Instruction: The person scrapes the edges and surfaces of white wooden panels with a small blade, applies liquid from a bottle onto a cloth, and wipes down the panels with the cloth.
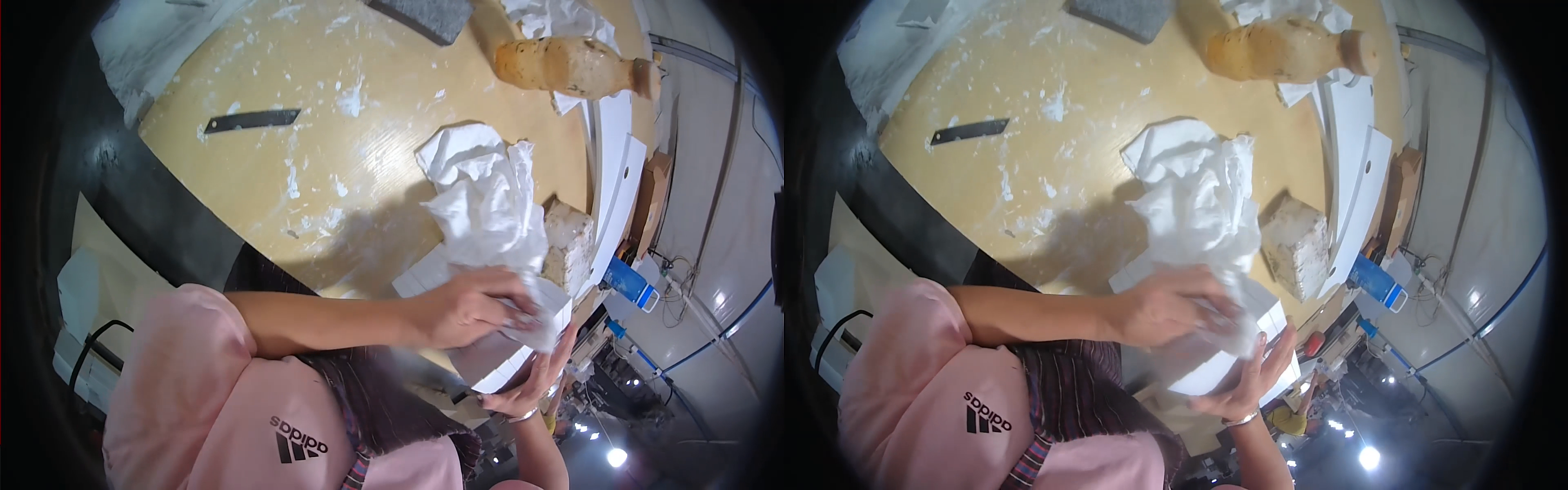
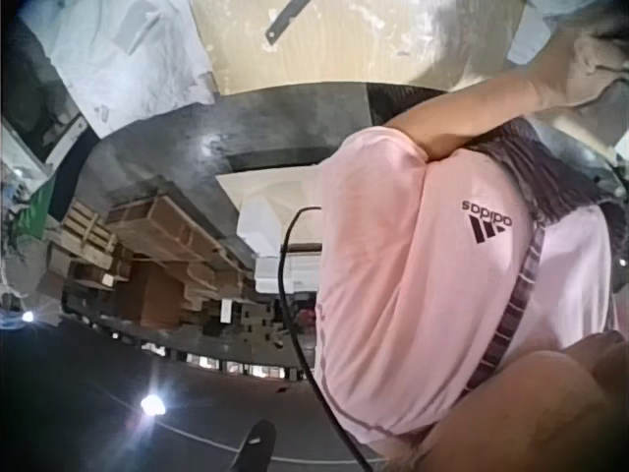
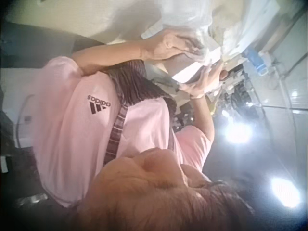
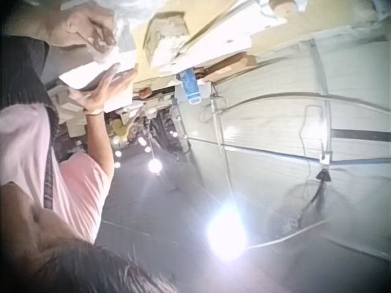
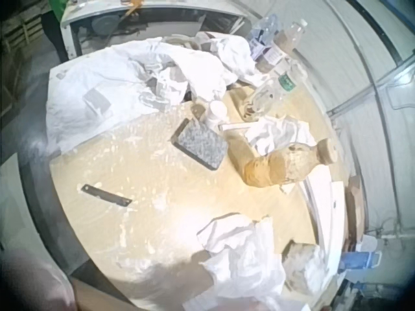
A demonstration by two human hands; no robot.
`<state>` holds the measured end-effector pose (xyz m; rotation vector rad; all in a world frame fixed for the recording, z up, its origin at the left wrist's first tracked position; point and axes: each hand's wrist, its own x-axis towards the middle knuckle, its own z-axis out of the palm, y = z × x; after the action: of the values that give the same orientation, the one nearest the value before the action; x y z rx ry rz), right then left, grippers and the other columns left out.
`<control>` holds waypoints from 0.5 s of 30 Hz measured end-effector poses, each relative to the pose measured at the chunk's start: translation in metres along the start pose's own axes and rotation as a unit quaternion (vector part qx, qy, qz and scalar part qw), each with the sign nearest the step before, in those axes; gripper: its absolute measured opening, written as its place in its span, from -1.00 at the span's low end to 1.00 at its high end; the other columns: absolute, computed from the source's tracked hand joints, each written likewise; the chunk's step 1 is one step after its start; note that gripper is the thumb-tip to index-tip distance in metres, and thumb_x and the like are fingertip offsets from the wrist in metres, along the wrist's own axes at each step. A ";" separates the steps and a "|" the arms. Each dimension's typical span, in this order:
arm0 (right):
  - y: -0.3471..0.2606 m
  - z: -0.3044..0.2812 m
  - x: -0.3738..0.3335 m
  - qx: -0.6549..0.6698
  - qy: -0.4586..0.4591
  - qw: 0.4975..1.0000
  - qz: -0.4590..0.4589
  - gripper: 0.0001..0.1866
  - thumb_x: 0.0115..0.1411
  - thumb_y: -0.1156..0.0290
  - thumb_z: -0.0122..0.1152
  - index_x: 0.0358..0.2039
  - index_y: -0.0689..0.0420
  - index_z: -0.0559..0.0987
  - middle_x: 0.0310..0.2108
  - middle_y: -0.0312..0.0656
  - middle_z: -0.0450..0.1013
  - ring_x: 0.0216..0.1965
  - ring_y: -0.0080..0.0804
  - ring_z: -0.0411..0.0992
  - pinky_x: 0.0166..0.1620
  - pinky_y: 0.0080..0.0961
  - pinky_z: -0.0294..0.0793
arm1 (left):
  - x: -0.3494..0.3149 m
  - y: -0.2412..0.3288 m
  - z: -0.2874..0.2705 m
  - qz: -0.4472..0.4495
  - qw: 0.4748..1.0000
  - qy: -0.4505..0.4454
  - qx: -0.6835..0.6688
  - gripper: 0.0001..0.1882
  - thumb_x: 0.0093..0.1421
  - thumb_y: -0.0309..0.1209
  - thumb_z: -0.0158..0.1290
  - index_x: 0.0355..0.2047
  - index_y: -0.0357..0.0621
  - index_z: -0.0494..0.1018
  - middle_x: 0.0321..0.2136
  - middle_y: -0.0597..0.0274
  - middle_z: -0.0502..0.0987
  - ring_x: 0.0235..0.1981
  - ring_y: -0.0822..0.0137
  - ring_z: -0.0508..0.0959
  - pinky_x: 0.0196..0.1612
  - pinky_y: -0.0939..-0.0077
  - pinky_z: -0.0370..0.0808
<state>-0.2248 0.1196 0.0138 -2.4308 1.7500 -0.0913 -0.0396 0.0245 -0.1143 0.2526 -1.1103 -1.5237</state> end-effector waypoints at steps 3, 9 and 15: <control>-0.002 0.000 0.008 -0.007 -0.023 1.000 0.016 0.30 -0.17 -0.61 -0.02 0.28 0.32 0.17 0.26 0.47 -0.07 0.24 0.39 0.04 0.19 0.20 0.02 | -0.041 -0.039 -0.028 -0.142 0.988 0.019 0.057 -0.83 0.07 -0.58 0.14 -0.28 -0.20 0.59 -0.28 0.09 0.51 -0.24 0.19 0.53 -0.19 0.37 0.45; -0.004 -0.004 0.000 0.001 -0.025 0.999 0.028 0.30 -0.17 -0.59 0.02 0.29 0.31 0.16 0.27 0.47 -0.09 0.24 0.40 0.04 0.19 0.20 0.02 | 0.007 -0.003 -0.003 -0.050 0.998 0.028 0.034 -0.74 0.04 -0.58 0.17 -0.21 -0.12 0.60 -0.24 0.19 0.53 -0.16 0.19 0.53 -0.13 0.42 0.46; -0.004 0.001 0.005 -0.006 -0.018 1.000 0.024 0.30 -0.17 -0.62 -0.04 0.29 0.29 0.15 0.26 0.47 -0.07 0.22 0.41 0.07 0.16 0.24 0.05 | 0.012 -0.014 -0.008 -0.049 0.987 0.050 0.146 -0.87 -0.03 -0.58 0.15 -0.43 -0.09 0.59 -0.42 0.24 0.46 -0.27 0.22 0.48 -0.23 0.33 0.40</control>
<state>-0.2198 0.1163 0.0132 -2.3820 1.7963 -0.0303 -0.0473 0.0084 -0.1239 0.5852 -1.2541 -1.4134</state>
